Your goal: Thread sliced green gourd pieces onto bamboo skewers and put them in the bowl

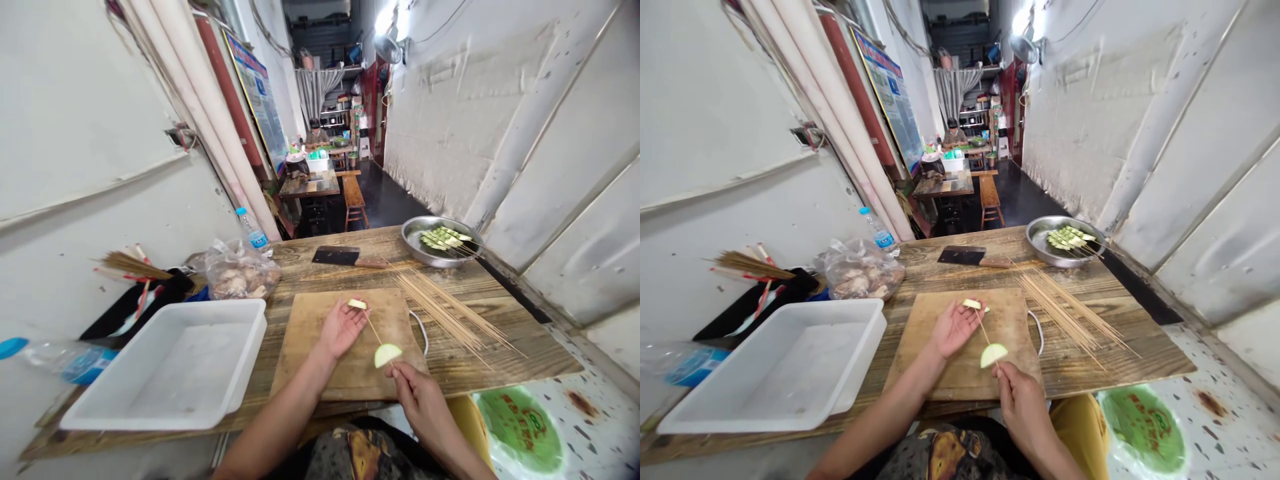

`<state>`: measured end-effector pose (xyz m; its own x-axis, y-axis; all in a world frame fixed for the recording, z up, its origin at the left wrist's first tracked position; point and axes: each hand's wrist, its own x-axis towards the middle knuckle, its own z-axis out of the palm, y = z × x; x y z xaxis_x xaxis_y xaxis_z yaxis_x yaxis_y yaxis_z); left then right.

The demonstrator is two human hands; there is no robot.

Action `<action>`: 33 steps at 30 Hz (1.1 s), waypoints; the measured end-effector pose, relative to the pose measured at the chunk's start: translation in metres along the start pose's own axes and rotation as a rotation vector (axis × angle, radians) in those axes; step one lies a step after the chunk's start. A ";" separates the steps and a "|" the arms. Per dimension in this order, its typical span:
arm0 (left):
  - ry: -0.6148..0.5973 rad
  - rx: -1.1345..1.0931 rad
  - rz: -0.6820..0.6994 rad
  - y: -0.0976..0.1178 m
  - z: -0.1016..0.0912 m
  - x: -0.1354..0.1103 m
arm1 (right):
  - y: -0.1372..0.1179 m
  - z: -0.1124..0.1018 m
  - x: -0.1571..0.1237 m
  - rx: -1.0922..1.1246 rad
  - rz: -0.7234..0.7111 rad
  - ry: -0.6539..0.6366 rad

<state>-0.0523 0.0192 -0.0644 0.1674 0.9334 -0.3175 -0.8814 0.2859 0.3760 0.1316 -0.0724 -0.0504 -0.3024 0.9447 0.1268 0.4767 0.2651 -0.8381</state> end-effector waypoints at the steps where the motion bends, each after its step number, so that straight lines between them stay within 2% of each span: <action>1: 0.025 -0.026 0.016 -0.002 0.002 0.001 | -0.001 0.001 0.001 -0.006 0.001 -0.008; 4: 0.084 -0.100 0.024 -0.008 0.006 0.004 | -0.001 0.002 0.002 -0.028 -0.004 -0.014; 16: 0.082 -0.217 0.037 -0.013 0.017 0.002 | 0.005 0.007 0.002 -0.022 -0.006 0.035; 25: 0.117 -0.136 0.118 -0.023 0.020 0.001 | 0.006 0.006 0.003 -0.051 0.006 0.034; 33: 0.095 -0.111 0.147 -0.026 0.023 0.001 | 0.014 0.008 0.003 -0.048 0.023 0.032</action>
<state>-0.0192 0.0181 -0.0548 -0.0043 0.9373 -0.3485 -0.9373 0.1176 0.3280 0.1312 -0.0677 -0.0656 -0.2642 0.9563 0.1252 0.5229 0.2511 -0.8146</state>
